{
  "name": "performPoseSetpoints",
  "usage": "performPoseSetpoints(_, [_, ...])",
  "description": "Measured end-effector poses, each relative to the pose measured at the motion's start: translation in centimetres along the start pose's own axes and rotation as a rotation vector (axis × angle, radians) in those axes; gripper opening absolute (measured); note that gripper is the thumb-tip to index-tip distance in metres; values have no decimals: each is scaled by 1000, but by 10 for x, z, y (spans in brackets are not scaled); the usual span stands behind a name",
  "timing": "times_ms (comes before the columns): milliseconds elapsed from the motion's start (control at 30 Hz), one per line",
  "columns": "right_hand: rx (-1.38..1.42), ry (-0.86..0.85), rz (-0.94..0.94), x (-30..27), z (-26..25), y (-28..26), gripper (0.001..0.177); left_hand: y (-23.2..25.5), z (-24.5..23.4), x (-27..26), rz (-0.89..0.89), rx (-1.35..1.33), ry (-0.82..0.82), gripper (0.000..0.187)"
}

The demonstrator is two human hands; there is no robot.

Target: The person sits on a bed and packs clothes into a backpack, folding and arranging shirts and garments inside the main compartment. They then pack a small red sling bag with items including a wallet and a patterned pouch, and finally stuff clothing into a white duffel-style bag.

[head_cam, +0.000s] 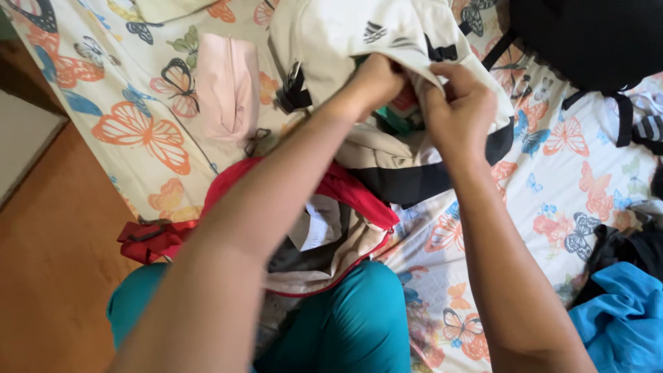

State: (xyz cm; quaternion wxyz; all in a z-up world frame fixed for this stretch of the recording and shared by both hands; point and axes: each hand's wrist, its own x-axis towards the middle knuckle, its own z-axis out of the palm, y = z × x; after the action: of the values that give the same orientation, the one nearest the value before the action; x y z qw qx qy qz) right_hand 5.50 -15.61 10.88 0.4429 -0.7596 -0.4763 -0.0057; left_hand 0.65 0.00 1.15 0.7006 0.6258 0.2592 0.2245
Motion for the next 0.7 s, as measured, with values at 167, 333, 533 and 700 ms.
performPoseSetpoints(167, [40,13,-117,1,-2,-4,20,28,-73,-91,17,340,-140,31])
performPoseSetpoints(333, [-66,47,-484,-40,2,-41,20,42,-117,-225,338,662,-25,9])
performPoseSetpoints(533, [262,-644,-124,-141,96,-65,23,-29,-122,-295,351,1075,-125,43])
performPoseSetpoints(700, [-177,-777,104,-152,149,-29,21,-65,-139,-286,173,1377,-110,29])
